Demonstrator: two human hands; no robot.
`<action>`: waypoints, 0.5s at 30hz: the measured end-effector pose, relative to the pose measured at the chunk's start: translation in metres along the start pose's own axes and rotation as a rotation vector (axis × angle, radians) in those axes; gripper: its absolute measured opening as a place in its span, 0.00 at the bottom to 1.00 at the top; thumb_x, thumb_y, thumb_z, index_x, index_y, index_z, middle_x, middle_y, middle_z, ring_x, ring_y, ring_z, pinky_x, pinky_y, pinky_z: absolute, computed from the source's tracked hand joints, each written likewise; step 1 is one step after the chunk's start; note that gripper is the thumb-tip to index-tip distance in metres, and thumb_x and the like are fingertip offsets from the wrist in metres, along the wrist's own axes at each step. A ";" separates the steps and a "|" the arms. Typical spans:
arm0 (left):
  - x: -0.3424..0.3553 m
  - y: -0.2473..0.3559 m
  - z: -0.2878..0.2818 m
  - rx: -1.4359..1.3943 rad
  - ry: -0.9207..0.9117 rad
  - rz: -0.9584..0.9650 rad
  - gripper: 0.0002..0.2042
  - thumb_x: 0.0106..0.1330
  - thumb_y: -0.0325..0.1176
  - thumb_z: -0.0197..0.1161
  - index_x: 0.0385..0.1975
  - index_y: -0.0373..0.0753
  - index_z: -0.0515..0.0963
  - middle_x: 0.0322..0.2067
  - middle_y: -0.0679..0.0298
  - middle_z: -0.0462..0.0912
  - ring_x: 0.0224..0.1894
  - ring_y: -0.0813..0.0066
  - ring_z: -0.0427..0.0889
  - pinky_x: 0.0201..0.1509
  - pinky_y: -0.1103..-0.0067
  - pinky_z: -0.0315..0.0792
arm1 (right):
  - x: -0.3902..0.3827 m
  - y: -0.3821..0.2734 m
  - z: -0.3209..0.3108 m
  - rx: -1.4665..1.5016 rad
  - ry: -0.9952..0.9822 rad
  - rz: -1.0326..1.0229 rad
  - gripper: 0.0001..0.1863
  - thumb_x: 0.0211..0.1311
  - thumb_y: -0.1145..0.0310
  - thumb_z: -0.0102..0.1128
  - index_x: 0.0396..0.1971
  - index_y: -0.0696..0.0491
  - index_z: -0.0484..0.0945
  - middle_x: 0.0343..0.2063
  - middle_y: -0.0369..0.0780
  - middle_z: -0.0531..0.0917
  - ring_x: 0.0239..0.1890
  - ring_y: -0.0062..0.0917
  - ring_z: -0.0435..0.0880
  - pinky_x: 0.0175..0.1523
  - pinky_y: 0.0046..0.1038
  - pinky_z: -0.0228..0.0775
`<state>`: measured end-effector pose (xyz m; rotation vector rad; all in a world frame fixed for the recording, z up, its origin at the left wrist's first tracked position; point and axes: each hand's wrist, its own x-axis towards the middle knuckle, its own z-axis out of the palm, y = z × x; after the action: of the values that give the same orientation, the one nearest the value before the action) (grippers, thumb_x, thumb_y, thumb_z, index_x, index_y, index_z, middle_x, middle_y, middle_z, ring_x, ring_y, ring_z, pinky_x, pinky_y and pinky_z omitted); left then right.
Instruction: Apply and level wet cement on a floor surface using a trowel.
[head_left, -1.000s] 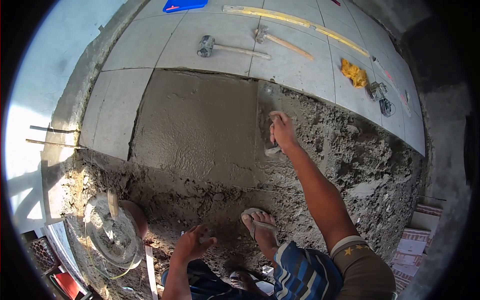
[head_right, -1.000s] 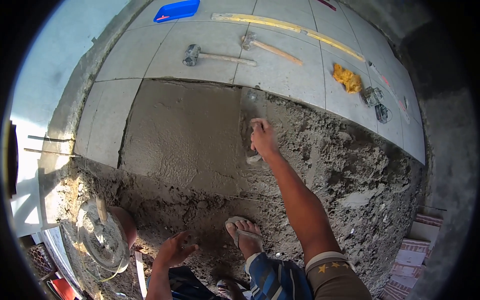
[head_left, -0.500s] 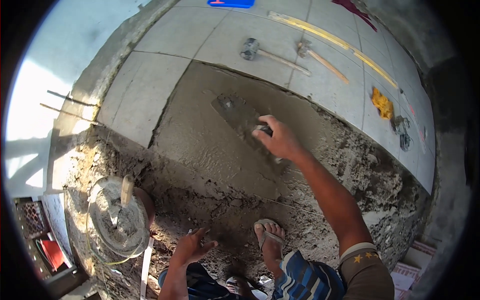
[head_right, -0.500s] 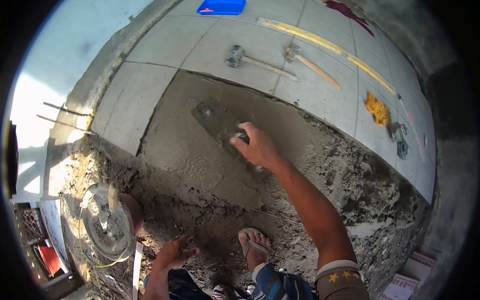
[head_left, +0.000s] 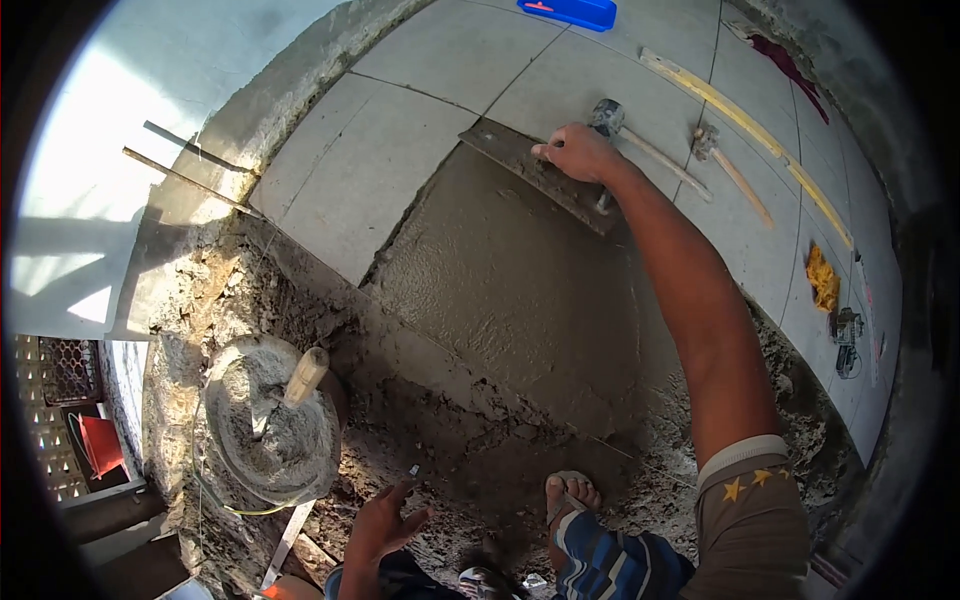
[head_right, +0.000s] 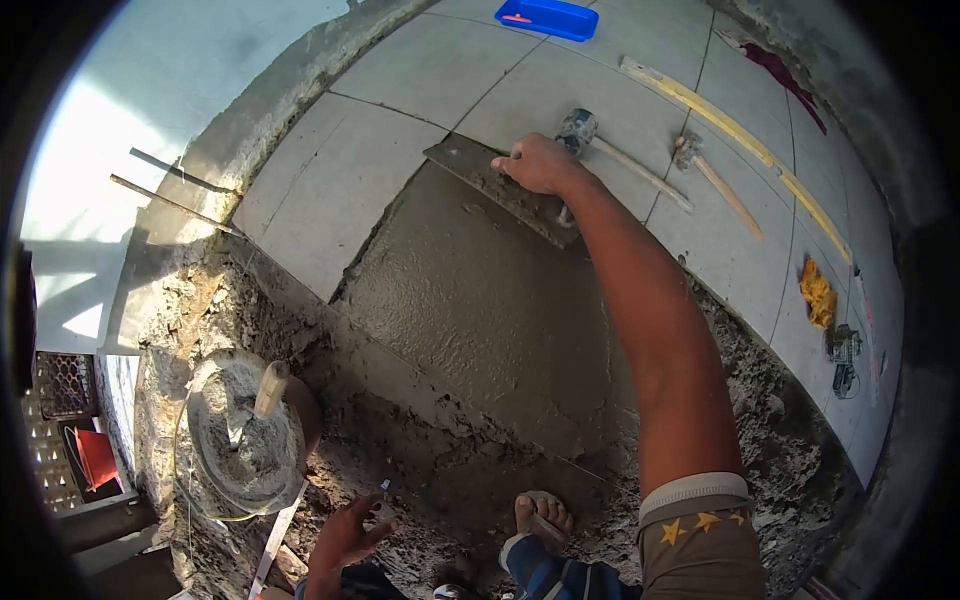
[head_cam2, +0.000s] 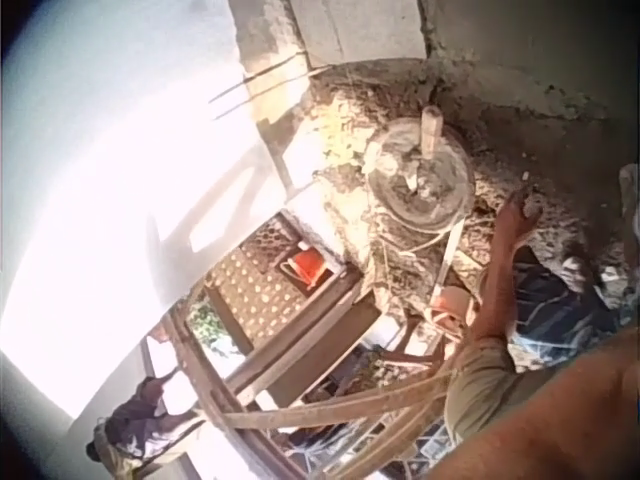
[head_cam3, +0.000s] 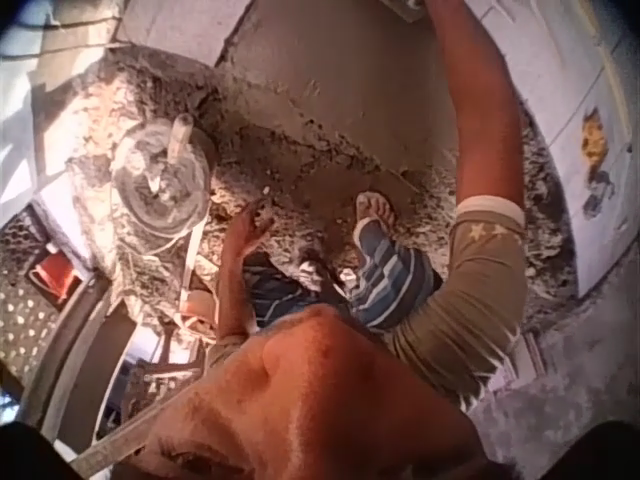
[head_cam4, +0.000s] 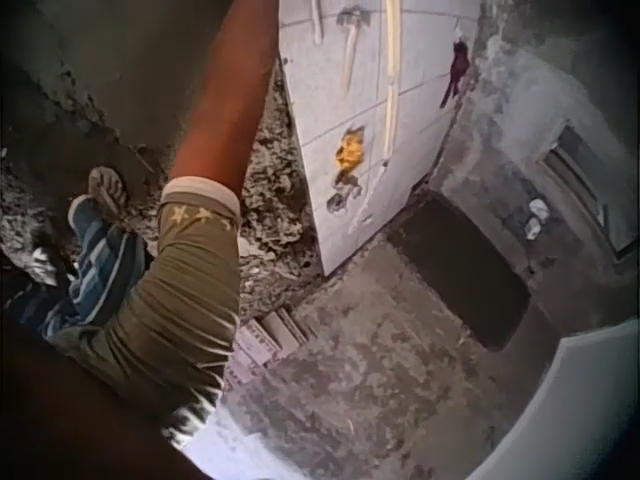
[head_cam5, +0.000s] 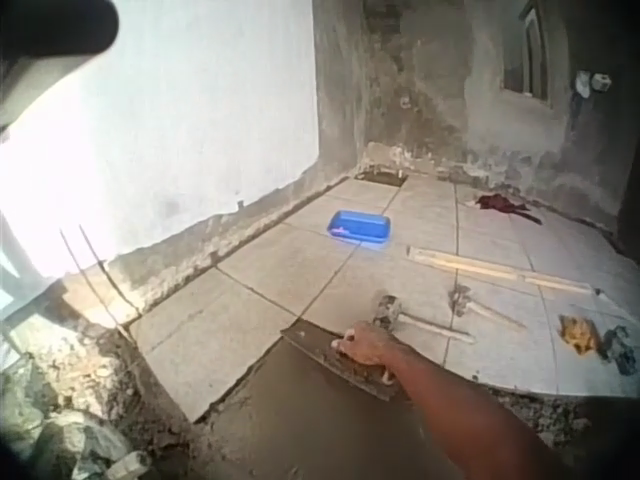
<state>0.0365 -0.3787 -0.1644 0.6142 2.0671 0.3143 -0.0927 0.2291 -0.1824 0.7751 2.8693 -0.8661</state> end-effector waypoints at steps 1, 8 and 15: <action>-0.003 -0.006 0.001 -0.020 0.001 -0.040 0.34 0.65 0.56 0.69 0.65 0.40 0.74 0.53 0.45 0.85 0.53 0.43 0.85 0.55 0.58 0.79 | 0.010 0.003 0.000 0.010 -0.018 -0.007 0.29 0.67 0.44 0.66 0.39 0.62 0.86 0.36 0.54 0.87 0.41 0.42 0.87 0.49 0.42 0.76; -0.007 -0.004 -0.004 -0.029 0.053 -0.061 0.34 0.64 0.55 0.70 0.64 0.40 0.74 0.53 0.47 0.85 0.54 0.44 0.85 0.56 0.59 0.79 | 0.055 0.025 0.000 0.087 -0.082 0.048 0.29 0.68 0.44 0.66 0.27 0.60 0.82 0.20 0.43 0.80 0.21 0.30 0.76 0.30 0.39 0.69; 0.015 0.013 -0.004 -0.043 0.009 -0.008 0.32 0.65 0.53 0.70 0.63 0.40 0.75 0.50 0.45 0.85 0.51 0.42 0.85 0.51 0.58 0.79 | -0.020 0.078 -0.045 0.207 -0.289 0.206 0.28 0.68 0.42 0.64 0.20 0.50 0.73 0.15 0.32 0.72 0.16 0.18 0.68 0.21 0.29 0.61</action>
<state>0.0305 -0.3597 -0.1678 0.5799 2.0653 0.3563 -0.0338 0.2997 -0.1805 0.8641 2.4296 -1.1513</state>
